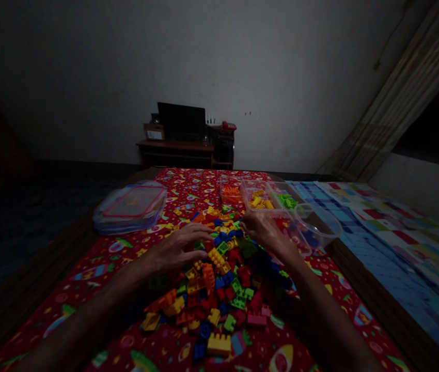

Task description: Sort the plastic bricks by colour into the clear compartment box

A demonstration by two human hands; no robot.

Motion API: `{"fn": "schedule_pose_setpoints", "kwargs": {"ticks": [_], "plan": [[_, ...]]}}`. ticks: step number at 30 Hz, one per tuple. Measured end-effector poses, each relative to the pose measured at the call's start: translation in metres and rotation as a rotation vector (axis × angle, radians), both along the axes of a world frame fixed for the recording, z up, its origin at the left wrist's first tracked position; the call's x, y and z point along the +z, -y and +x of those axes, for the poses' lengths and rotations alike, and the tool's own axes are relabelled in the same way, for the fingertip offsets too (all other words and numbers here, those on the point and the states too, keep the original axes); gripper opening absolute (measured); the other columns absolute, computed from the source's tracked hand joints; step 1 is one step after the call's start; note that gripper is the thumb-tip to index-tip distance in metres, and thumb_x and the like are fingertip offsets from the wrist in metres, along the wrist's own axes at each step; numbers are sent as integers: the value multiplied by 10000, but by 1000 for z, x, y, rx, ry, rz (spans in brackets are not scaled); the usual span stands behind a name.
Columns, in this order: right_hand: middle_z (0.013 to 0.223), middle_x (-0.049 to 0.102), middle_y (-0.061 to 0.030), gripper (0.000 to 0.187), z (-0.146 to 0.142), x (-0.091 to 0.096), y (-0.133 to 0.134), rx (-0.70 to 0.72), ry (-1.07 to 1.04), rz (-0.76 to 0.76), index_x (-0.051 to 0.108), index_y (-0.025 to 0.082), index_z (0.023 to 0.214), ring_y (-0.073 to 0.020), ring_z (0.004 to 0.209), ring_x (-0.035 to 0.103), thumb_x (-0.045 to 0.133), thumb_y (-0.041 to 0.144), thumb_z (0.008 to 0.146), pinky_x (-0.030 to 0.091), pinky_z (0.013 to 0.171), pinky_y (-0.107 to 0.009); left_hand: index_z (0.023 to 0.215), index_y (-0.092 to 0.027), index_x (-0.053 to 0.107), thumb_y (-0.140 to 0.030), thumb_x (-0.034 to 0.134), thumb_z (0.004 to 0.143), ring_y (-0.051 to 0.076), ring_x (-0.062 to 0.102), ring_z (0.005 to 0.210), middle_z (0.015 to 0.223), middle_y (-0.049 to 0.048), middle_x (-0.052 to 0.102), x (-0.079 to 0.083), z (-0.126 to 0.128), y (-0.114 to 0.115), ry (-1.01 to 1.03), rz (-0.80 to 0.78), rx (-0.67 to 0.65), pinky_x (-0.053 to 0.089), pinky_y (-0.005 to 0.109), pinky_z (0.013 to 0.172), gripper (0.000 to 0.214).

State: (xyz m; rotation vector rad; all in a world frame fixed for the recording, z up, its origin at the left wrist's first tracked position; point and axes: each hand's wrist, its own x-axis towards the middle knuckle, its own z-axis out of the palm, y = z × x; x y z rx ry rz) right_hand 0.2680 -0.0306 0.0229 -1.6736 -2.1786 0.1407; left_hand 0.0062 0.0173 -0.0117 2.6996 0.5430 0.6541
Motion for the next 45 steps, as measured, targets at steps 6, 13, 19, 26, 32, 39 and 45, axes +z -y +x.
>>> {"fn": "schedule_pose_setpoints", "kwargs": {"ticks": [6,13,19,26,32,39,45], "plan": [[605,540,6,121,-18,3,18,184,6,-107,634,134,743,-71,523,373,529,101,794,205,523,-224,1173,-287,589,-332,617,844,249,437,1228,1258,67,576,-5,5,7,-126,99,-204,372,416,1035,334],[586,518,15,212,-36,-7,33,287,103,-80,615,167,730,-80,496,340,540,298,878,179,515,-254,986,-203,619,-343,505,911,201,569,1001,1036,79,642,-13,7,-2,-19,77,-80,430,352,924,195],[764,606,-46,229,-51,-39,43,436,155,119,588,139,1000,-133,667,473,557,333,884,259,585,-264,992,-203,614,-360,513,903,200,569,995,1043,82,633,-14,3,-5,-5,51,-64,439,330,900,207],[773,611,-19,175,-44,-16,36,422,-59,-74,564,154,937,-113,647,506,553,315,869,315,584,-226,969,-193,597,-312,497,914,195,557,1005,1053,78,623,-11,1,-5,-31,59,-67,431,322,892,166],[832,643,-23,233,-30,0,28,264,-329,-98,572,161,1039,-121,711,572,548,279,839,392,627,-216,992,-192,588,-300,443,935,186,570,970,1048,79,624,-12,0,-5,-65,13,-47,450,308,854,190],[727,640,-15,231,-3,-10,-17,-17,-528,26,616,140,916,-124,653,580,590,309,760,414,588,-217,983,-191,608,-280,410,943,183,578,966,1046,84,633,-7,2,-2,-53,4,-63,461,302,850,220],[763,685,-68,239,18,7,-102,-257,-448,131,667,111,847,-155,687,630,569,316,774,439,607,-228,1019,-193,617,-289,415,945,183,588,973,1044,85,645,-8,3,0,-46,18,-19,474,303,852,236]]}}
